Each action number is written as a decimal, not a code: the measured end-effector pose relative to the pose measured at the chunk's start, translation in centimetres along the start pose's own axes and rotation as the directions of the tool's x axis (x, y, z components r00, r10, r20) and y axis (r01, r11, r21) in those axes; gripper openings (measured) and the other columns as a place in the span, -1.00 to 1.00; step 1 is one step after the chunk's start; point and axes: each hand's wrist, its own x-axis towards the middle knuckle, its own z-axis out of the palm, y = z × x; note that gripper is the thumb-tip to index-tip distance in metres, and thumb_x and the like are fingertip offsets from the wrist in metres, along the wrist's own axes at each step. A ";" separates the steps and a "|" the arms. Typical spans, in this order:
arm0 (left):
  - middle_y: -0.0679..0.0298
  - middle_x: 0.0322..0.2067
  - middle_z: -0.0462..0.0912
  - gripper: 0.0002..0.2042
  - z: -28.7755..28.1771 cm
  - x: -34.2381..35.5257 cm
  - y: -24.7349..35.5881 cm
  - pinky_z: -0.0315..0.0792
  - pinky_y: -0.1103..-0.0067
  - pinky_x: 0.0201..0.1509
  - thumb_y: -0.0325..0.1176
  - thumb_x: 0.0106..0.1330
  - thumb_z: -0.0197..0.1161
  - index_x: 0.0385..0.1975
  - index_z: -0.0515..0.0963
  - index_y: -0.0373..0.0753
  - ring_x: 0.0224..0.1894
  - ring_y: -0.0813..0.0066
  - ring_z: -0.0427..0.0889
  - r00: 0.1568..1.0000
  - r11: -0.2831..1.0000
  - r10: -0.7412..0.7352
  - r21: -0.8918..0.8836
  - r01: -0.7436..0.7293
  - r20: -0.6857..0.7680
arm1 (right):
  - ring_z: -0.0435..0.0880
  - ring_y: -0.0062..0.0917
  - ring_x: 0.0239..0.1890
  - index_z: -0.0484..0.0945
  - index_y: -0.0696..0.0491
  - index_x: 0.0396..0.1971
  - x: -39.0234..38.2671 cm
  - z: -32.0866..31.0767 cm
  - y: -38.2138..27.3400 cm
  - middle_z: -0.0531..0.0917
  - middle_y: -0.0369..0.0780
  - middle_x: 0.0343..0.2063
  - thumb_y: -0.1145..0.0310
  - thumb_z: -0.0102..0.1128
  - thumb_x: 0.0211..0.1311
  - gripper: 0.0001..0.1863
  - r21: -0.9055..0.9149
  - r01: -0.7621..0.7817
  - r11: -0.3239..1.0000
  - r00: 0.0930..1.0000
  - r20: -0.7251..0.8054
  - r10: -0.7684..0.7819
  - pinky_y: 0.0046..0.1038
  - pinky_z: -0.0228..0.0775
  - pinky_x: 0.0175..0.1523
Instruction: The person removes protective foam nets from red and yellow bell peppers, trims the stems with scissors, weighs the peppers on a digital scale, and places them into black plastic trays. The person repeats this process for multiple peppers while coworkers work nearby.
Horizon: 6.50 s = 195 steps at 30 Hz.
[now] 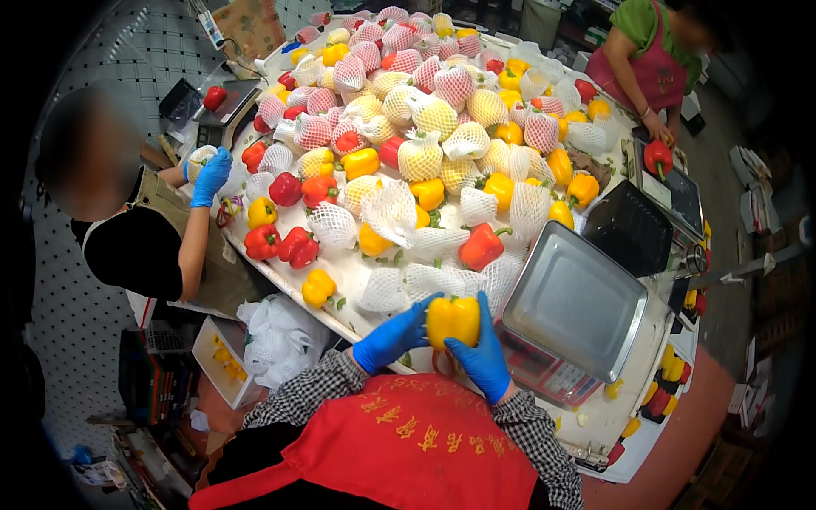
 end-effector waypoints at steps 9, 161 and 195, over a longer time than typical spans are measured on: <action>0.11 0.13 0.57 -0.45 1.6 1.6 1.9 0.50 0.47 0.21 -0.03 0.53 0.05 0.37 0.31 -0.26 0.04 0.37 0.64 0.998 0.965 0.027 0.258 -0.039 0.051 | 0.46 -0.34 0.25 0.14 0.09 0.46 -0.8 -6.0 -3.8 0.43 -0.07 0.23 0.41 0.36 0.21 -0.16 -0.083 0.126 0.989 0.906 -0.396 -0.148 -0.35 0.32 0.34; 0.21 -0.42 0.68 -0.65 2.4 4.4 -3.8 0.56 0.60 -0.24 -0.17 0.53 0.06 -0.16 0.64 -0.36 -0.39 0.47 0.70 0.947 0.895 0.083 0.442 0.066 -0.310 | 0.43 -0.29 0.31 0.34 0.10 0.34 -6.5 -22.5 2.0 0.43 -0.08 0.29 0.22 0.27 0.34 -0.37 -0.412 -0.090 0.907 0.604 -0.746 -0.279 -0.33 0.29 0.38; -0.12 0.40 0.17 -0.33 4.7 6.6 -15.1 -0.20 0.08 0.54 -0.25 0.21 0.27 0.36 0.30 -0.27 0.46 -0.05 0.10 0.833 -0.191 0.548 0.958 0.215 -0.078 | 0.66 -0.58 -0.11 0.66 0.16 -0.04 -7.4 -37.8 -1.3 0.72 -0.19 -0.16 0.43 0.17 0.41 -0.78 -0.336 0.217 0.917 0.581 -0.710 -0.398 -0.55 0.47 0.03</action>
